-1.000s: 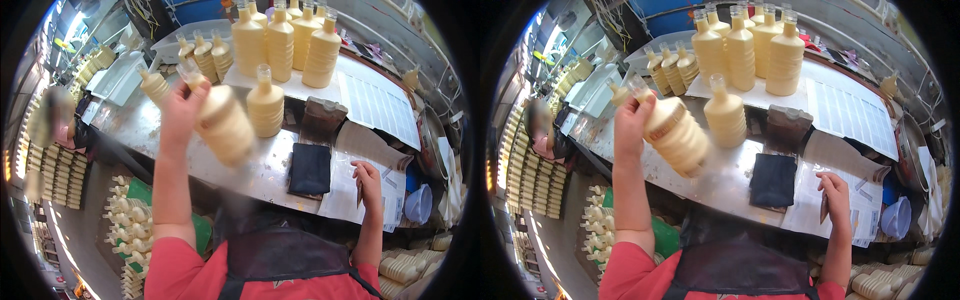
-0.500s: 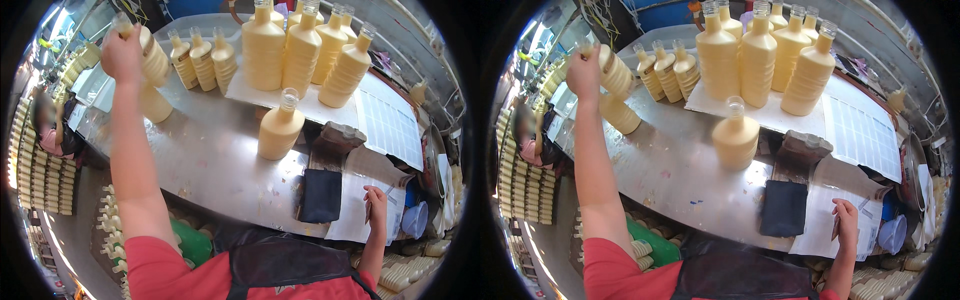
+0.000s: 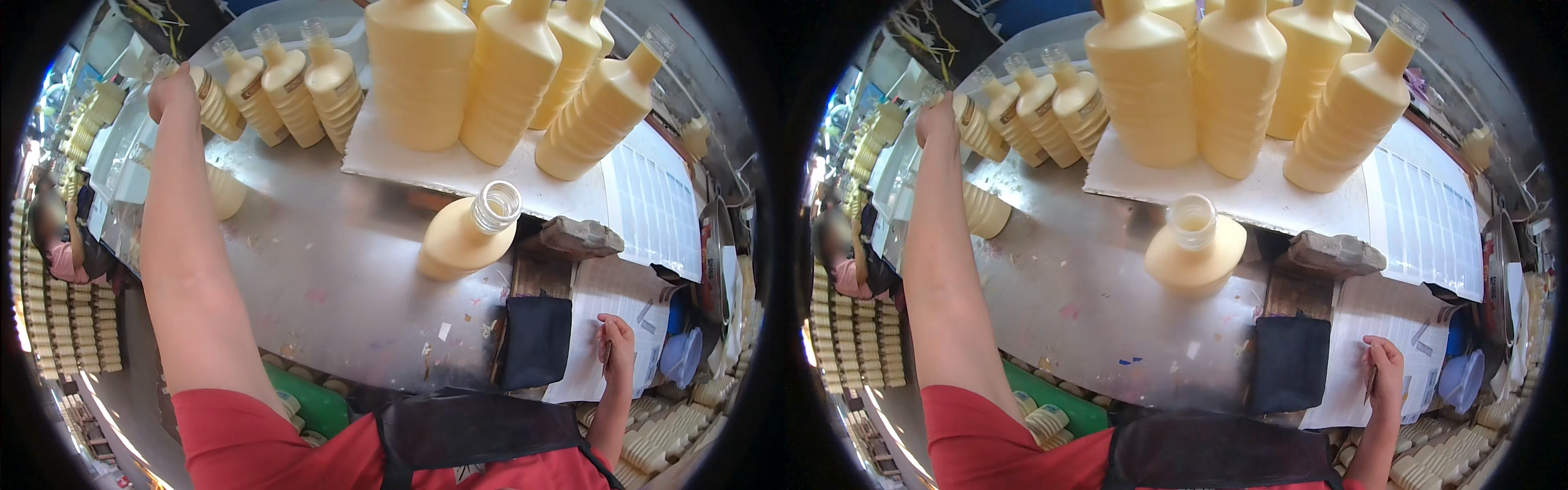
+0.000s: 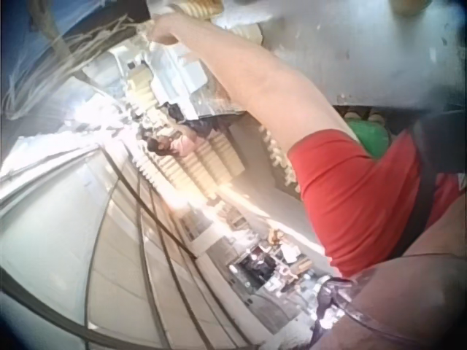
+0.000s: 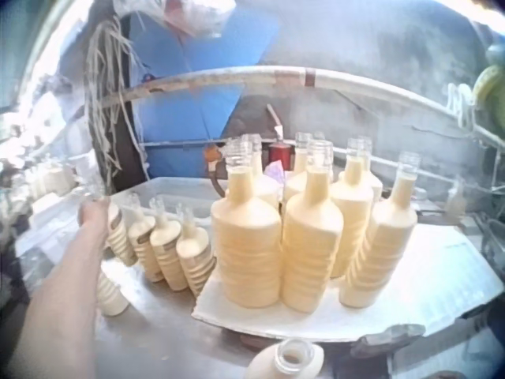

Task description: The person repeatedly picks up cream-colored plastic bottles, applies rectangular labels to their bodies, and smooths them into place. The person also applies smaller neck labels to some bottles. Finished bottles are set aside on the table.

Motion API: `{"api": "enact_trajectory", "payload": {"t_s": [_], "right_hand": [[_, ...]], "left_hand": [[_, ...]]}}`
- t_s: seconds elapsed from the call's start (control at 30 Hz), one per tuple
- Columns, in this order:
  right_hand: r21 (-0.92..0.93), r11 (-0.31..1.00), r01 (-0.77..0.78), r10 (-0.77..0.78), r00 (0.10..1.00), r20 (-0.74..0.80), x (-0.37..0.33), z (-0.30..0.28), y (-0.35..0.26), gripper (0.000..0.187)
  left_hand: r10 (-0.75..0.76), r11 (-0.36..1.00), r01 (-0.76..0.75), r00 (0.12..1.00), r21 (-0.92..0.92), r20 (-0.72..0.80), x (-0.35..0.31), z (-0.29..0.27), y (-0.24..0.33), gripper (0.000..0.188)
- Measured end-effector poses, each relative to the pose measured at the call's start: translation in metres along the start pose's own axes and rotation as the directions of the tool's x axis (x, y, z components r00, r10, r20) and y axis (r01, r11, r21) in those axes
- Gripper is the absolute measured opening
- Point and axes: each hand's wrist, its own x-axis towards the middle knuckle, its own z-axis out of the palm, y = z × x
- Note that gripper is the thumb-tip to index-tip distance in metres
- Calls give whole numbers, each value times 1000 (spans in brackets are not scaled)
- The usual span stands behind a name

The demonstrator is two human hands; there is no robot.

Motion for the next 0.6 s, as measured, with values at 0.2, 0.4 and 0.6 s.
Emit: {"api": "enact_trajectory", "payload": {"t_s": [0.2,0.4,0.6], "right_hand": [[28,999,-37,38,999,-22,-9,3,0,24],[25,999,-30,29,998,55,-1,16,-6,22],[25,1000,-3,0,996,94,-1,24,-8,22]], "left_hand": [[-20,998,11,991,65,135,-30,19,5,59],[136,990,-139,987,35,82,5,29,-35,63],[607,795,-581,764,175,-221,-74,-92,2,63]]}}
